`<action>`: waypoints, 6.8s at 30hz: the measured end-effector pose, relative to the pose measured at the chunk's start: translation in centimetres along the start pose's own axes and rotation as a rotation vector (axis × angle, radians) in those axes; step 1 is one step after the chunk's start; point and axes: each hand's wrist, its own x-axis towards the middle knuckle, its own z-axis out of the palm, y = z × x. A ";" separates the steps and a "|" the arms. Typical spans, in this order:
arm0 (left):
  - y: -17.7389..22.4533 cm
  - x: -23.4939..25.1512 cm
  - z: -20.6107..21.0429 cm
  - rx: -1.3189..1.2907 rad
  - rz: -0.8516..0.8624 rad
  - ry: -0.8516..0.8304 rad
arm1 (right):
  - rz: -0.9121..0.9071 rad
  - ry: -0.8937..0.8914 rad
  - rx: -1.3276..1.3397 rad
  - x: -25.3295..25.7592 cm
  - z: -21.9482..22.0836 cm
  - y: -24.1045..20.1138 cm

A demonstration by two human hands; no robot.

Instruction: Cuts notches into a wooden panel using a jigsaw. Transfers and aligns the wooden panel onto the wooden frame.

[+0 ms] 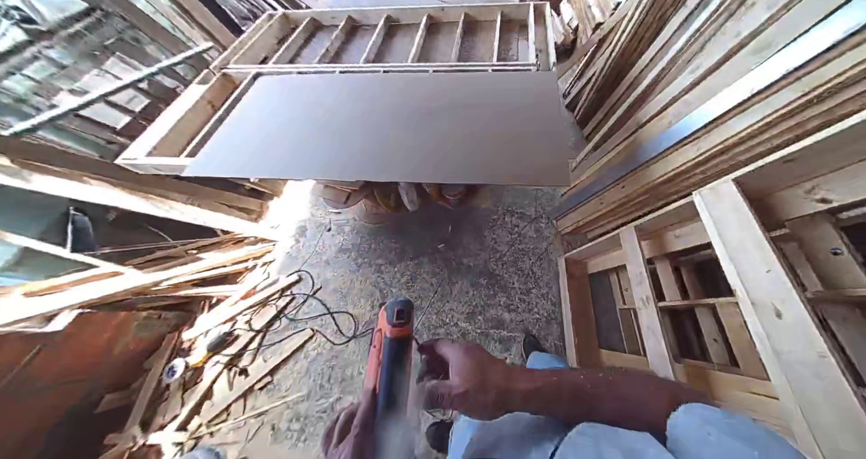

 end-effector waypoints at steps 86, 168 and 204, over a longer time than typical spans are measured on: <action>8.8 14.2 39.5 -1.579 -1.459 1.415 | 0.028 -0.915 -1.280 20.3 -48.5 -7.7; 8.5 15.1 39.3 -1.490 -1.577 1.401 | -0.070 -0.909 -1.216 20.2 -43.8 -9.8; 8.9 14.9 38.7 -1.506 -1.514 1.393 | -0.043 -0.898 -1.288 22.6 -47.3 -8.8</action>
